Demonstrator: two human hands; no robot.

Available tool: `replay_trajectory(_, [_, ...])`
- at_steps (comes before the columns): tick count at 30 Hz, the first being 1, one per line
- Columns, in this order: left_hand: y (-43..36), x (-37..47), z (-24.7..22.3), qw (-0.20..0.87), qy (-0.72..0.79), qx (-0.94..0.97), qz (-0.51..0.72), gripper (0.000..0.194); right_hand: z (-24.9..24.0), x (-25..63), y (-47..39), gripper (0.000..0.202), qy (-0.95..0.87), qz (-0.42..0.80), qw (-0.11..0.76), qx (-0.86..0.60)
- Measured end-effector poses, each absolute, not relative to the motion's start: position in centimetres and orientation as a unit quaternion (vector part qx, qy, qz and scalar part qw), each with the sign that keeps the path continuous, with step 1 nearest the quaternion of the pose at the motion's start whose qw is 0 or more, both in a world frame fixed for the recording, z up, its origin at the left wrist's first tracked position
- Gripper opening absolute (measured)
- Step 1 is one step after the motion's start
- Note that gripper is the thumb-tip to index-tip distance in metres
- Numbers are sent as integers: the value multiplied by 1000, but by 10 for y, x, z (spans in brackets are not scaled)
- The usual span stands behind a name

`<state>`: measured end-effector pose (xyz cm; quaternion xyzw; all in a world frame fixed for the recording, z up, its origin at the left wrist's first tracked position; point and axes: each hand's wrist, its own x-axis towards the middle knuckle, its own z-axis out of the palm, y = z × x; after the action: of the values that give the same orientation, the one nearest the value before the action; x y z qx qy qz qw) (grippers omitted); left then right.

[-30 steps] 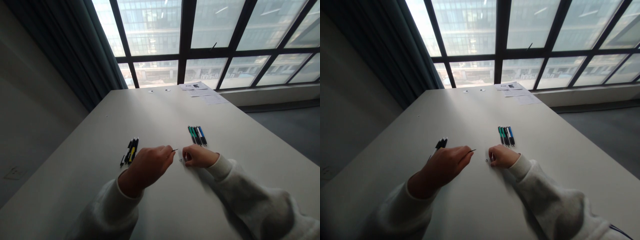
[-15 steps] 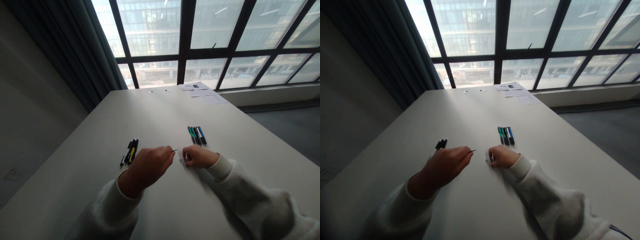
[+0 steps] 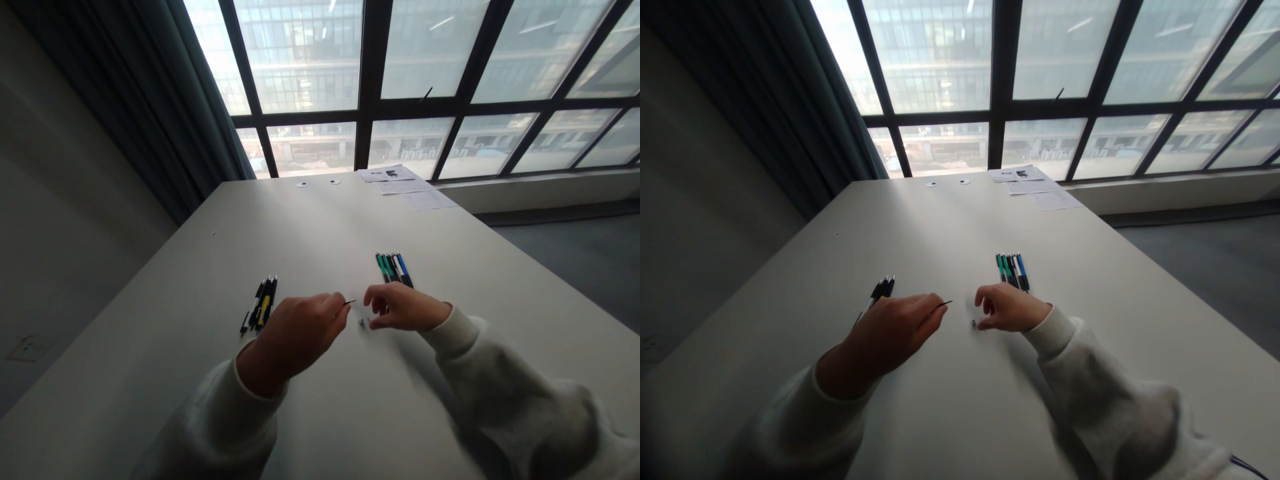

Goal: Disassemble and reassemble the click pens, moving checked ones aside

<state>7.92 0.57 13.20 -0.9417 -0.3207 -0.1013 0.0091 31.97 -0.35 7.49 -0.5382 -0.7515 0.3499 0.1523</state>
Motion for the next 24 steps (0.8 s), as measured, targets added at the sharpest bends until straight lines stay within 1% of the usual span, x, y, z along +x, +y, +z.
replay_trajectory(3, [5, 80, 132, -1, -317, -943, -103, 29, 102, 316, -14, 36, -705, 458, 283, -462])
replay_trajectory(5, [4, 80, 132, -8, -311, -945, -102, 27, 116, 309, -23, 36, -692, 477, 327, -432])
replay_trajectory(7, [4, 81, 131, -11, -306, -947, -100, 26, 123, 299, -30, 31, -704, 462, 349, -412])
replay_trajectory(10, [5, 81, 131, -8, -303, -948, -96, 25, 125, 289, -34, 22, -733, 401, 378, -399])
replay_trajectory(13, [6, 80, 131, -16, -298, -949, -100, 26, 126, 288, -34, 18, -752, 343, 400, -396])
replay_trajectory(15, [7, 78, 132, -22, -303, -946, -109, 27, 128, 292, -35, 16, -742, 333, 420, -402])
replay_trajectory(20, [8, 73, 135, -33, -316, -938, -135, 29, 133, 307, -38, 10, -654, 326, 524, -438])
replay_trajectory(24, [9, 73, 136, -37, -311, -939, -140, 29, 132, 312, -39, 8, -621, 328, 571, -425])
